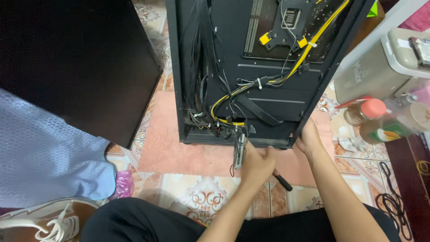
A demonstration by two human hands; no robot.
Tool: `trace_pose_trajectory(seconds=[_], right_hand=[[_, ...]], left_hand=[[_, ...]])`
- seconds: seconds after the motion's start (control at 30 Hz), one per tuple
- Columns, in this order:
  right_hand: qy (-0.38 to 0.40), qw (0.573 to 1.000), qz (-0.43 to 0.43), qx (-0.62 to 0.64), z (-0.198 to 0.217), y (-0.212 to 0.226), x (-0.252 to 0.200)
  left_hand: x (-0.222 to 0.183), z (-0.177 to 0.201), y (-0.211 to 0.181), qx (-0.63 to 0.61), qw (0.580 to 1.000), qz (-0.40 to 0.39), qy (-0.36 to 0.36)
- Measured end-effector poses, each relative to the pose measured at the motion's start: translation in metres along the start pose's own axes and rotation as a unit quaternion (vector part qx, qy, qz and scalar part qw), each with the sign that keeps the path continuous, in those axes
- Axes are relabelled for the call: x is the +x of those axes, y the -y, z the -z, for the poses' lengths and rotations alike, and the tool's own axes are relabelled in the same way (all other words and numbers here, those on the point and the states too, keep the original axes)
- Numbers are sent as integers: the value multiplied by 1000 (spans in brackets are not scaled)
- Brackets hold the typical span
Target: The person disconnects cables and removes a power supply unit from an open computer case, wipes the unit with a wet wipe, and cleans the interior of the case.
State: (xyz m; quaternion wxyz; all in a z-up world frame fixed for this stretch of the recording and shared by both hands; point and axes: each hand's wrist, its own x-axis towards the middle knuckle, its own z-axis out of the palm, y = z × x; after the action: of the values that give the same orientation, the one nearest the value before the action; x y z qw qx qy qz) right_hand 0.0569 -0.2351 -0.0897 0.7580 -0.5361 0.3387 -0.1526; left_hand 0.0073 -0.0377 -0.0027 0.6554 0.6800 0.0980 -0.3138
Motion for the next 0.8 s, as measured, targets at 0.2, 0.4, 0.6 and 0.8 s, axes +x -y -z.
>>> trace_pose_trajectory(seconds=[0.2,0.4,0.6,0.8], right_hand=[[0,1000,-8,-7,-9,-5,16],[-13,1000,-9,-9,-7,-10,18],[-27,1000,-3,-7,-6,-6,19],[-30,1000,0,-2,-7,-6,17]], left_hand=[[53,-9,67,30,994,-108,-11],[15,-2,36,-61,993,-99,34],[18,-15,49,-91,986,-135,48],[4,-22,52,-91,991,-88,35]])
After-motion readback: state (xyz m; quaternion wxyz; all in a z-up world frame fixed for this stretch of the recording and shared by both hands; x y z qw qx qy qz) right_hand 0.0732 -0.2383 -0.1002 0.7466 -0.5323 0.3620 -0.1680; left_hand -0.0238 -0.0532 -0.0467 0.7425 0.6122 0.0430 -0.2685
